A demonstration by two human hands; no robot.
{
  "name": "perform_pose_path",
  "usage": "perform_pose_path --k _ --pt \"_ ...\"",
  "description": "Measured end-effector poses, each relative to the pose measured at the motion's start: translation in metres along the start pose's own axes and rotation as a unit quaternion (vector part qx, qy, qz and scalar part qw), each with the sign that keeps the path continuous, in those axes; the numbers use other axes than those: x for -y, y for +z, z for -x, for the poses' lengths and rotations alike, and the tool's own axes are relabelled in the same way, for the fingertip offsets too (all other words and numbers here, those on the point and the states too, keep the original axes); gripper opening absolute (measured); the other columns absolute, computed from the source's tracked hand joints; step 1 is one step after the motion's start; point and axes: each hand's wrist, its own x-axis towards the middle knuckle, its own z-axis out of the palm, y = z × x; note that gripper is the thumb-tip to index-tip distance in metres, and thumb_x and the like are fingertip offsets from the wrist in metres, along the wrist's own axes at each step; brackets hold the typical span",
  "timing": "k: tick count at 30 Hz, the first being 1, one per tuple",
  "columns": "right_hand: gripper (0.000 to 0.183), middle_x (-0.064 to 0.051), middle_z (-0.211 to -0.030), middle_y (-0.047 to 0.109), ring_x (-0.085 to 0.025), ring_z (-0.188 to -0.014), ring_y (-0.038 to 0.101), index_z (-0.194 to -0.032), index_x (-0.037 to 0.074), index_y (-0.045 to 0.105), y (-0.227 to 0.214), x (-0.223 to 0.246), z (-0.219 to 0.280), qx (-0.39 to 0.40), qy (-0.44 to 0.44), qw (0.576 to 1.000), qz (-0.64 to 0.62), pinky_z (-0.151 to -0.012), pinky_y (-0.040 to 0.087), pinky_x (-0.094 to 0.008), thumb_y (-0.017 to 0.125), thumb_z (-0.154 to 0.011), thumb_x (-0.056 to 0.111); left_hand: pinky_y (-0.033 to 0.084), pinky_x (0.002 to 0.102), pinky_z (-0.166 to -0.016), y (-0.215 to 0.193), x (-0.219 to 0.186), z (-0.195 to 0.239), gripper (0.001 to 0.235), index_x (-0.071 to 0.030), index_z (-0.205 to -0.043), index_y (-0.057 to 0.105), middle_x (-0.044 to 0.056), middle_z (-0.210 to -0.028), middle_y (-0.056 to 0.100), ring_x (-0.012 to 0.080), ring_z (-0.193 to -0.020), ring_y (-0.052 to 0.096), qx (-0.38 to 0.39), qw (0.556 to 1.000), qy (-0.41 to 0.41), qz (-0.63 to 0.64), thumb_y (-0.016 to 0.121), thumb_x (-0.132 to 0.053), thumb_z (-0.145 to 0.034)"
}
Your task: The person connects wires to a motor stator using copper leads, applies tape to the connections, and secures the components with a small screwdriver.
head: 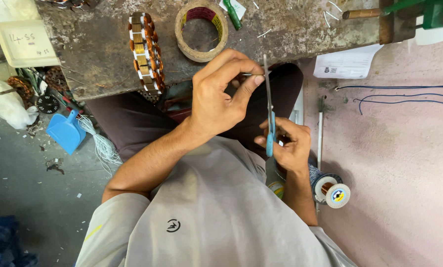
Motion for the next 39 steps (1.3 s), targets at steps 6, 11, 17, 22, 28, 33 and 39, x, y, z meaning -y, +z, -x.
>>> perform_pose_path --k 6,11,17,22,28,33,39 --pt "0.033 -0.004 -0.074 0.07 -0.007 -0.061 0.066 -0.109 0.0 0.072 -0.007 0.0 -0.008 -0.033 0.059 0.997 -0.038 -0.057 0.049 -0.021 0.087 -0.081 0.009 0.052 0.023 -0.067 -0.005 -0.008 0.003 0.011 -0.003 -0.106 0.072 0.006 -0.102 0.068 0.011 -0.079 0.066 -0.007 1.0 -0.009 0.027 0.078 0.0 -0.097" --pt "0.037 -0.01 -0.08 0.073 -0.015 -0.066 0.069 -0.106 -0.001 0.069 -0.035 -0.002 -0.047 -0.154 0.08 0.963 0.207 -0.059 0.052 -0.029 0.093 -0.083 0.016 0.056 0.027 -0.076 -0.02 -0.013 0.019 0.013 -0.003 -0.107 0.071 0.008 -0.104 0.067 0.0163 -0.09 0.068 0.052 0.997 -0.01 0.052 0.078 -0.001 -0.096" --pt "0.033 -0.014 -0.09 0.073 -0.038 -0.077 0.069 -0.103 0.003 0.065 -0.071 -0.009 -0.103 -0.101 -0.009 0.891 0.443 -0.07 0.052 -0.048 0.087 -0.082 0.014 0.056 0.031 -0.082 -0.035 -0.007 0.045 0.015 -0.005 -0.106 0.072 0.007 -0.102 0.068 0.0209 -0.094 0.069 0.138 0.988 -0.013 0.07 0.079 -0.003 -0.093" --pt "0.02 -0.014 -0.104 0.069 -0.042 -0.094 0.067 -0.1 0.009 0.067 -0.078 -0.008 -0.134 -0.024 -0.071 0.847 0.526 -0.082 0.052 -0.05 0.075 -0.084 0.001 0.056 0.031 -0.079 -0.042 -0.003 0.056 0.015 -0.005 -0.105 0.073 0.006 -0.099 0.07 0.0204 -0.091 0.07 0.154 0.986 -0.03 0.056 0.079 -0.005 -0.091" --pt "0.033 -0.018 -0.1 0.07 -0.041 -0.09 0.07 -0.104 0.003 0.076 -0.062 0.053 -0.122 -0.032 -0.156 0.842 0.515 -0.071 0.054 -0.048 0.084 -0.072 0.001 0.057 0.03 -0.079 -0.046 -0.001 0.06 0.013 -0.005 -0.105 0.074 0.006 -0.099 0.071 0.0189 -0.09 0.07 0.142 0.985 -0.067 0.068 0.078 -0.005 -0.093" --pt "0.024 -0.015 -0.098 0.074 -0.023 -0.09 0.074 -0.102 -0.003 0.073 -0.015 0.079 -0.082 0.142 -0.2 0.969 0.03 -0.079 0.059 -0.031 0.082 -0.08 -0.005 0.056 0.03 -0.078 -0.046 0.002 0.059 0.013 -0.004 -0.103 0.075 0.007 -0.097 0.071 0.0171 -0.087 0.07 0.105 0.984 -0.119 0.082 0.08 -0.007 -0.092" --pt "0.016 -0.016 -0.092 0.072 -0.027 -0.084 0.076 -0.097 -0.006 0.071 0.029 0.059 -0.071 0.084 -0.268 0.953 -0.115 -0.076 0.063 -0.035 0.08 -0.084 -0.007 0.057 0.033 -0.099 -0.056 0.002 0.059 0.011 -0.006 -0.102 0.076 0.005 -0.094 0.074 0.0156 -0.089 0.07 0.097 0.986 -0.103 0.093 0.082 -0.007 -0.093"
